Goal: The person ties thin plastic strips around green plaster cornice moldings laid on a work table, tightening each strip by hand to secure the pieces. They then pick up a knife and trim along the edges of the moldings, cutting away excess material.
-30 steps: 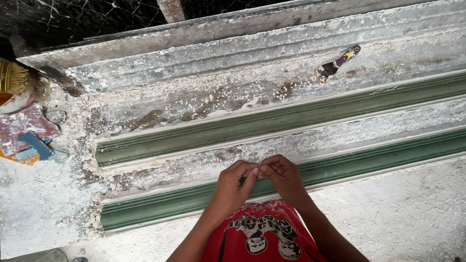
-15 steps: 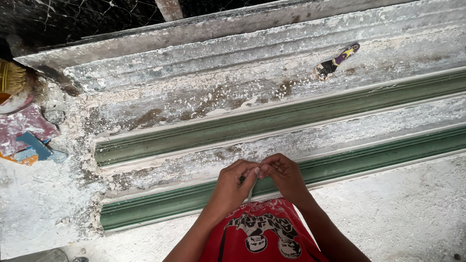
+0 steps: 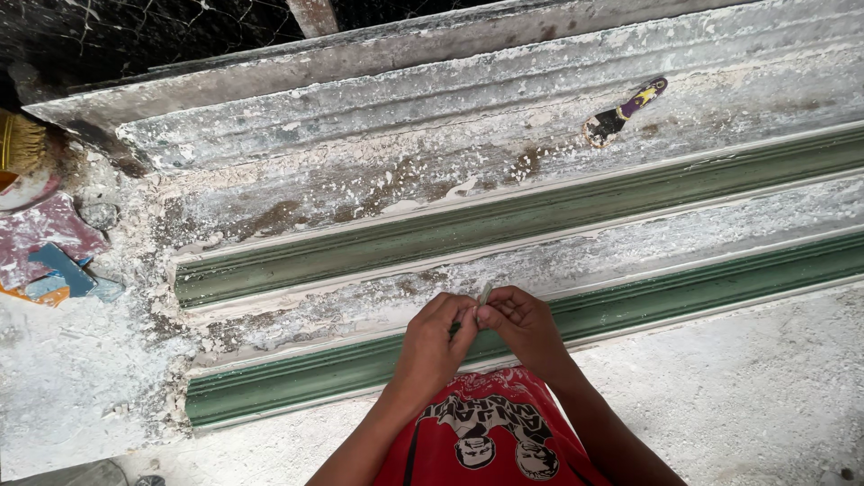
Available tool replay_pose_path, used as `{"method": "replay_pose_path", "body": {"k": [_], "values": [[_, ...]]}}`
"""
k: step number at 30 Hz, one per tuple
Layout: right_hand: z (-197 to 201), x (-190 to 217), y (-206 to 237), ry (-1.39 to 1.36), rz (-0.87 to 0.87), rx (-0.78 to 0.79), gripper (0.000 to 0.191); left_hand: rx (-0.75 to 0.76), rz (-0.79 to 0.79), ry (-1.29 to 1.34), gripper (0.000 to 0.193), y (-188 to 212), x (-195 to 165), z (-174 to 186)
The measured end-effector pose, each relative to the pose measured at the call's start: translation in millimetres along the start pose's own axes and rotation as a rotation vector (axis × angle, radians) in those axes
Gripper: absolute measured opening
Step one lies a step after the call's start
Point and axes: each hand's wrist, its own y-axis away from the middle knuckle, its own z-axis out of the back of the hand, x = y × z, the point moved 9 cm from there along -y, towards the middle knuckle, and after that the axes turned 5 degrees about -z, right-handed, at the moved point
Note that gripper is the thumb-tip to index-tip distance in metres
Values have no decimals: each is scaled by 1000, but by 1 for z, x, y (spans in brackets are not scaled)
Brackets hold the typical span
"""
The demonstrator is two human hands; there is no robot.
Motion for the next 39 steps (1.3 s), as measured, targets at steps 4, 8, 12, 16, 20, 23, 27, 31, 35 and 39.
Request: {"method": "replay_pose_path", "body": {"k": [4,8,12,16,20,23,27,31,35,39], "values": [[1,-2,-1,83,-4,3,17,-9,12,23,16,2,13,-5],[3,-5,-2,122,-20,41,19,23,169,135,15,4,39,-15],[3,-6,-3,161,-22,57,21,79,260,230,17,7,51,-26],[8,-7,0,219,-58,-11,22,81,211,223,20,3,43,-27],[11,-6,0,172,-82,-68,20,98,169,227,29,3,30,-25],[10,-3,1,121,-43,-71,16,110,120,208,31,2,21,-24],[9,-3,5,117,-10,-52,12,66,96,166,29,-1,20,-21],[10,-6,8,130,-20,-69,11,33,60,92,23,-2,22,-20],[10,-5,11,117,-24,-87,12,34,51,77,20,-1,23,-22],[6,0,12,140,-6,-34,13,45,43,54,21,-1,21,-23]]}}
